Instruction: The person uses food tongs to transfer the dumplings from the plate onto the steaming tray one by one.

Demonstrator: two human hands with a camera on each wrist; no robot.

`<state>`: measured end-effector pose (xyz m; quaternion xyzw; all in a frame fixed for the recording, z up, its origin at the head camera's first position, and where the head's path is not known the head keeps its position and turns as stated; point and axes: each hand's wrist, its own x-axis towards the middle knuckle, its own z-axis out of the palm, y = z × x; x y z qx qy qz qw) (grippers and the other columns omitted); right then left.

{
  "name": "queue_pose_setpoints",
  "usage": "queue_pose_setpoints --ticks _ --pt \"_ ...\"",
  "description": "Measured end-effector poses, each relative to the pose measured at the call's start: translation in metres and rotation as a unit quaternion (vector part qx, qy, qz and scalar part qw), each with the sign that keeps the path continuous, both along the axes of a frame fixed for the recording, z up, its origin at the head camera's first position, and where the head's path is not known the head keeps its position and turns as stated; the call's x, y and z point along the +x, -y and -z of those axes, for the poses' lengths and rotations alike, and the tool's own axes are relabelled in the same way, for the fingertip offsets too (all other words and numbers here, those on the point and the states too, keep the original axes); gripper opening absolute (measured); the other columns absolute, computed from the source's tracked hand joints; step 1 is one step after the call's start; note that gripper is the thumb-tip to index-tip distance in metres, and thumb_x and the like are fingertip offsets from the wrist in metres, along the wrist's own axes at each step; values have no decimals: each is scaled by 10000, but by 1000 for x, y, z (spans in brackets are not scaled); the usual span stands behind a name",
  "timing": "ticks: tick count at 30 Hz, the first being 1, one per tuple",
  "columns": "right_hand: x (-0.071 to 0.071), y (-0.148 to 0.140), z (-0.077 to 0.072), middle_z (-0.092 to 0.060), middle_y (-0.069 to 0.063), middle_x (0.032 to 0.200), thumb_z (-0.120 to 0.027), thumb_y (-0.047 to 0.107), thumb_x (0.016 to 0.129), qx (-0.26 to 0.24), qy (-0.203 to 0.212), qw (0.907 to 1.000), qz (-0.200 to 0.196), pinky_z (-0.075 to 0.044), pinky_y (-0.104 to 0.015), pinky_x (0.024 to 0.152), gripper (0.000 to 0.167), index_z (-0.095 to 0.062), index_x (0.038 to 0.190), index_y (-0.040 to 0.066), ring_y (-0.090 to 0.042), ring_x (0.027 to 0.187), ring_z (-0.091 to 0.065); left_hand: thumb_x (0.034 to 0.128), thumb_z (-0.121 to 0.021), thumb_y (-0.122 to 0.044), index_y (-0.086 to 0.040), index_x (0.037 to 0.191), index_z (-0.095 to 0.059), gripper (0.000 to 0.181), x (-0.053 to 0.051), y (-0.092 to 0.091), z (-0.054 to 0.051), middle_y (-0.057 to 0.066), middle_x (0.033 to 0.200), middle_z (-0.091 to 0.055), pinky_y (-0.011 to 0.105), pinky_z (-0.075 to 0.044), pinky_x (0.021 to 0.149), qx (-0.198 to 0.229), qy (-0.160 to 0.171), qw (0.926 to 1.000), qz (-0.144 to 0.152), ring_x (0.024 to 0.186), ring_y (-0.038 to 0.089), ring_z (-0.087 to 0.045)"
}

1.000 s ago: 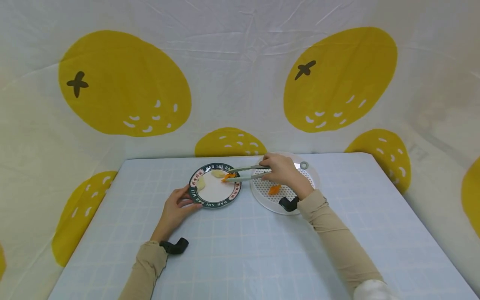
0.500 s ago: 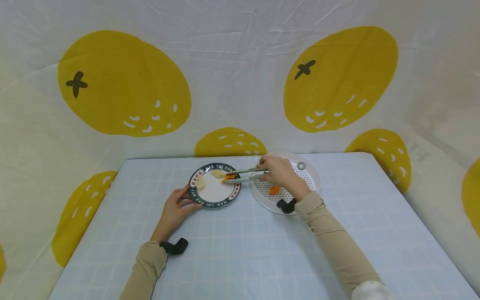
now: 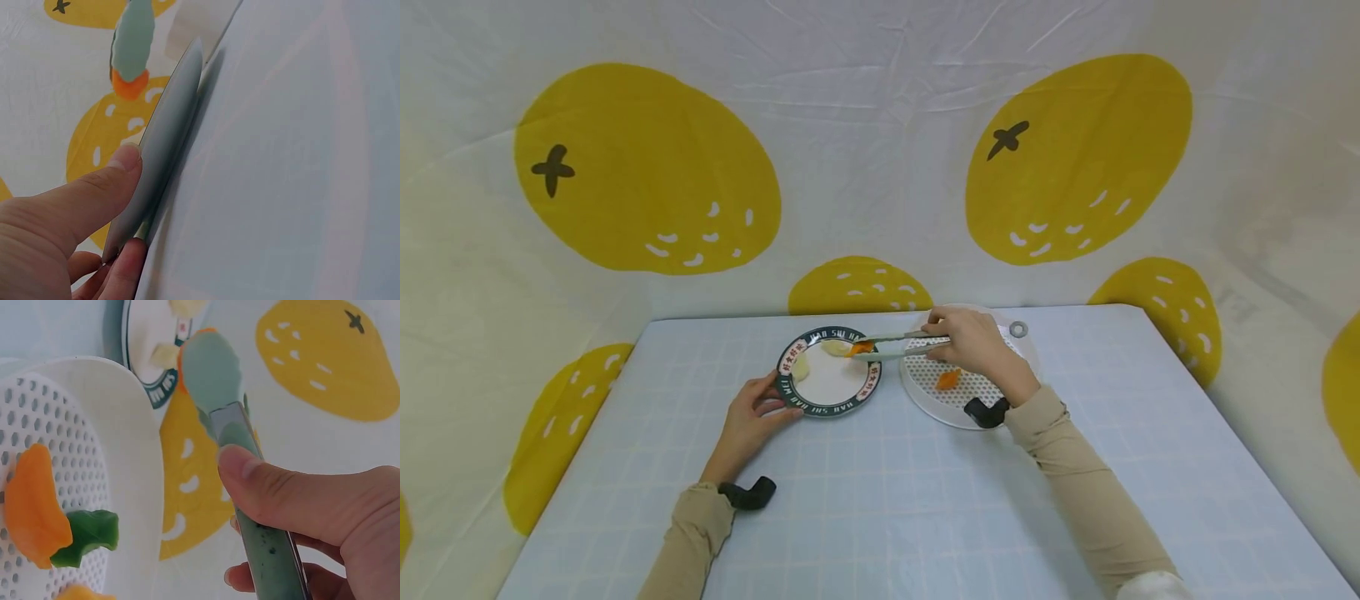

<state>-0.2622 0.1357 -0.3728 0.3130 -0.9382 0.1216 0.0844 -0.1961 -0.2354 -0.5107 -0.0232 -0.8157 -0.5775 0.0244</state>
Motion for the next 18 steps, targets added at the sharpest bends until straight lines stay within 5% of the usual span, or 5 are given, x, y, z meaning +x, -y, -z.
queue_pose_setpoints --ticks 9,18 --pt "17 -32 -11 -673 8 1015 -868 218 771 -404 38 9988 265 -427 -255 456 386 -765 1117 83 -154 677 -559 766 -877 -255 -64 1529 -358 942 1 2 2 114 1303 -467 170 -533 951 53 -36 10000 28 1147 250 -558" --pt "30 -77 -13 -677 -37 1035 -882 224 749 -296 -173 9973 645 -463 -276 490 440 -755 1138 64 -201 717 -573 757 -882 -280 -76 1532 -354 959 3 1 -1 101 1292 -465 170 -537 945 109 21 9999 43 1148 249 -562"
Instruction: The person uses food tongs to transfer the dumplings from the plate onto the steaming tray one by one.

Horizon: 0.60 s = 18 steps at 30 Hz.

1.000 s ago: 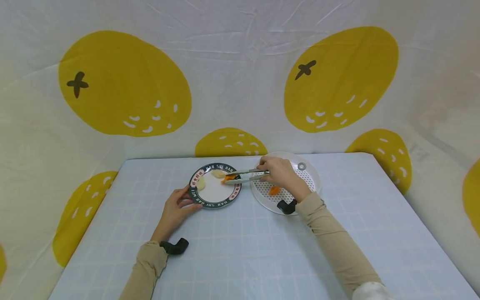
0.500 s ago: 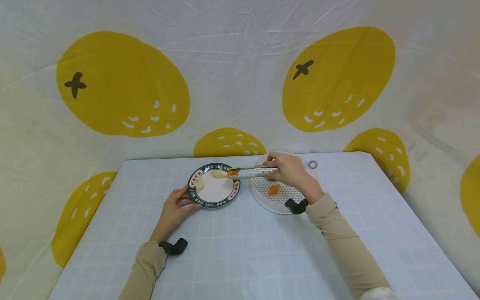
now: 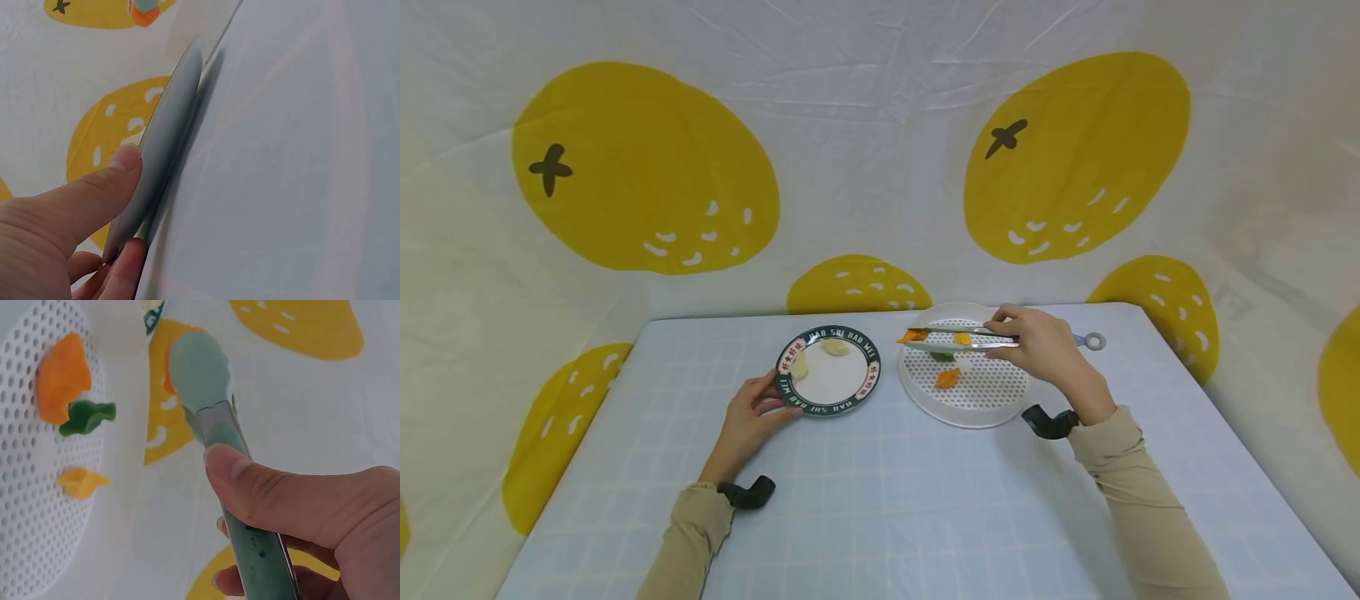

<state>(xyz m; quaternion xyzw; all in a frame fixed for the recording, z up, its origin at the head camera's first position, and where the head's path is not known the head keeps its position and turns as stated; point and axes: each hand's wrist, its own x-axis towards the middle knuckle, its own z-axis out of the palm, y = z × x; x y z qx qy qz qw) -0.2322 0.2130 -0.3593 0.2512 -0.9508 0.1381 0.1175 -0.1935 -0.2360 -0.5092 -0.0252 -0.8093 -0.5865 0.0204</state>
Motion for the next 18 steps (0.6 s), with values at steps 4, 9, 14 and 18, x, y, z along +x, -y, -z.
queue_pose_setpoints --ticks 4,9,14,18 --pt "7 -24 2 -670 -56 1035 -872 198 761 -9 58 9998 208 -452 -282 506 441 -742 1154 45 -219 732 -571 755 -884 -271 -73 1530 -356 958 -1 -1 0 97 1291 -465 170 -537 944 30 29 10000 -4 1144 247 -564" --pt "16 -48 0 -668 -77 1040 -861 188 774 54 149 9989 450 -445 -284 516 431 -735 1152 22 -219 733 -561 752 -884 -295 -78 1528 -364 959 -1 -1 1 94 1293 -468 165 -537 941 -48 8 10000 -34 1142 243 -568" --pt "20 -67 -1 -669 -77 1023 -864 176 769 300 281 9969 666 -428 -268 496 408 -742 1124 15 -198 709 -548 764 -877 -278 -78 1531 -357 949 0 -1 0 98 1290 -465 161 -533 945 -93 21 9999 -35 1148 240 -562" --pt "18 -77 1 -671 -82 1013 -860 187 775 528 469 9942 817 -432 -269 489 391 -744 1105 13 -197 711 -547 767 -876 -258 -70 1529 -359 940 0 -1 -1 106 1290 -465 165 -530 953 -71 -2 10000 -39 1149 244 -558"
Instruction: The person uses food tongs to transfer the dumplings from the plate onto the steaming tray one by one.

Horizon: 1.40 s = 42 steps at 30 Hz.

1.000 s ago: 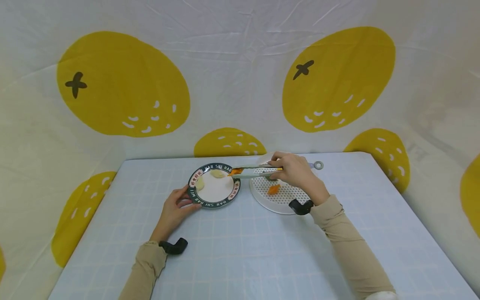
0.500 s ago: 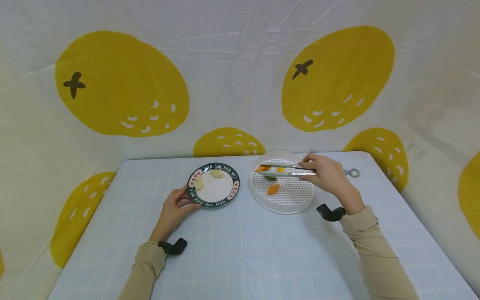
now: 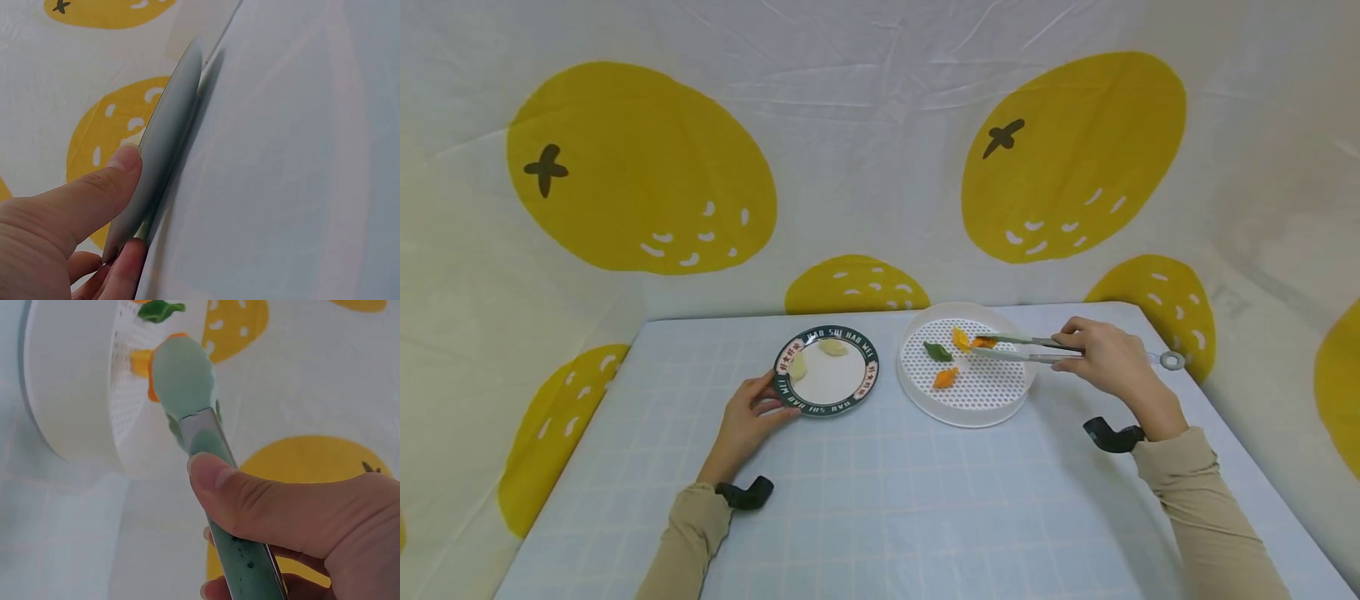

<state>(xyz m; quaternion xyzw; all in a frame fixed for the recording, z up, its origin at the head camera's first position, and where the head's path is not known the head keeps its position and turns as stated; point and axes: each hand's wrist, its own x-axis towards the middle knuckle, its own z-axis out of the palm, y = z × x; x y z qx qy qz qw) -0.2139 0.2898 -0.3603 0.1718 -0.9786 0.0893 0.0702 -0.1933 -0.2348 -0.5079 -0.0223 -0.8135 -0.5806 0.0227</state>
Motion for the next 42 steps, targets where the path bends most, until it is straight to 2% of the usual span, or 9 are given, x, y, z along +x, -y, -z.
queue_pose_setpoints --ticks 10,18,24,32,42 --pt "-4 -6 2 -663 -54 955 -866 202 765 332 281 9990 92 -460 -314 487 326 -766 1026 36 -194 703 -551 778 -869 -233 -68 1525 -366 916 -2 0 2 128 1302 -465 204 -531 978 24 -33 10000 29 1158 268 -551" --pt "-12 -11 2 -664 -62 984 -866 216 766 443 510 9977 62 -485 -334 509 385 -756 1071 8 -206 745 -578 758 -880 -266 -68 1525 -368 944 -2 0 2 105 1296 -466 161 -529 950 24 -30 10000 15 1141 235 -552" --pt "-13 -13 -1 -658 -69 987 -861 206 769 512 641 9966 60 -505 -346 529 353 -761 1044 9 -219 769 -582 761 -880 -265 -73 1527 -366 943 -2 -1 2 107 1297 -468 167 -532 952 10 -19 10000 6 1145 241 -551" --pt "-15 -18 -3 -656 -73 986 -874 217 755 414 828 9957 102 -494 -358 531 397 -753 1062 -4 -228 782 -575 760 -877 -305 -90 1532 -362 954 0 0 0 91 1298 -465 162 -532 948 19 59 10000 18 1149 235 -554" --pt "-13 -17 -11 -667 -84 1001 -872 246 752 361 640 9972 161 -478 -313 529 469 -733 1115 -16 -217 762 -573 750 -884 -307 -94 1528 -370 957 -1 1 2 91 1288 -470 164 -535 944 55 26 10000 3 1142 239 -558"
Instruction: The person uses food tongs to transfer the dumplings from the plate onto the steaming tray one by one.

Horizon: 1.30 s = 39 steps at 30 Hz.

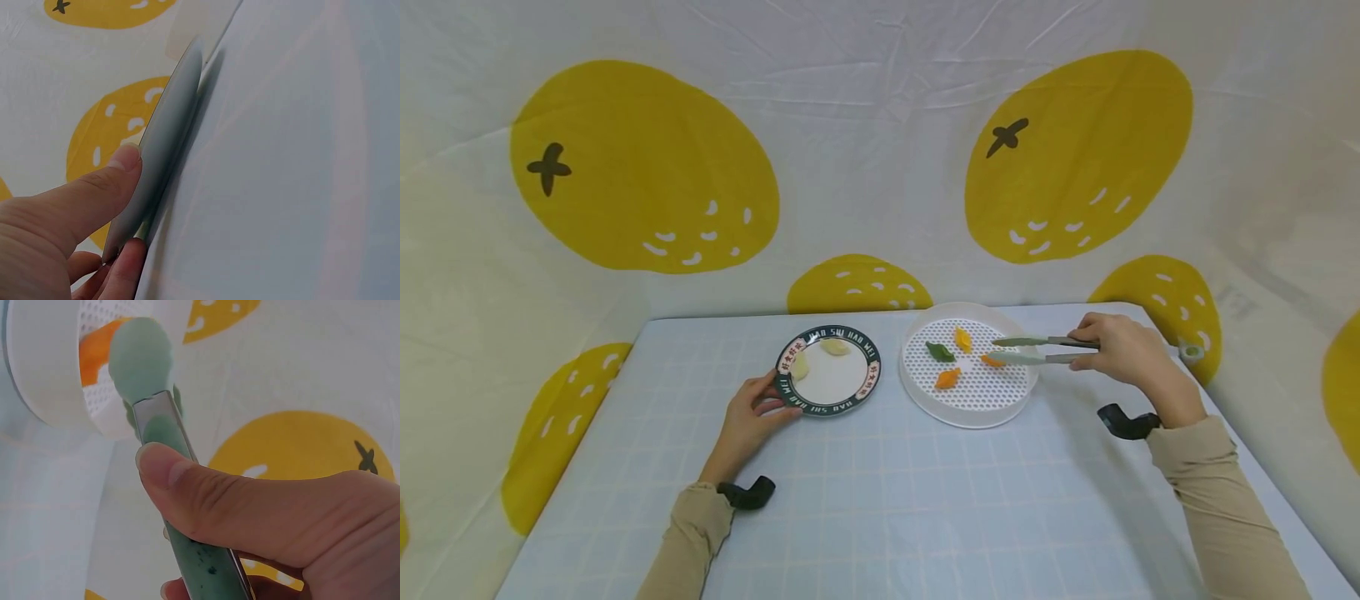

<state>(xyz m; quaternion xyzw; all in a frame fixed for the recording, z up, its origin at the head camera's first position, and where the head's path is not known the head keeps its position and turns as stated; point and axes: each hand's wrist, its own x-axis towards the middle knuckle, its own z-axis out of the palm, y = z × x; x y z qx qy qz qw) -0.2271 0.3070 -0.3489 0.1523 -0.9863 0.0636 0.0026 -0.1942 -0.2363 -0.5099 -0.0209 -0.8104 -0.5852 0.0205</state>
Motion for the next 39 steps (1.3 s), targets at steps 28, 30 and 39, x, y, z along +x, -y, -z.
queue_pose_setpoints --ticks 28,30,39 --pt "18 113 16 -658 -141 1074 -853 196 791 -2111 -898 9724 426 -452 -303 596 504 -688 1207 -36 -279 845 -574 761 -881 -260 -82 1527 -370 937 0 0 1 113 1302 -463 175 -530 960 7 -16 10000 -3 1151 248 -552" --pt "16 127 20 -660 -135 1074 -868 205 775 -2261 -942 9688 389 -459 -304 597 512 -696 1193 -35 -276 846 -586 771 -874 -254 -79 1529 -364 930 1 0 0 120 1307 -460 181 -529 966 19 -31 10000 19 1154 252 -551" --pt "-1 185 30 -651 -86 1025 -859 226 785 -2682 -500 9614 360 -451 -299 603 456 -729 1175 29 -242 812 -561 780 -869 -248 -70 1531 -355 927 -1 0 0 135 1320 -455 192 -525 979 82 -49 9999 75 1165 269 -548"
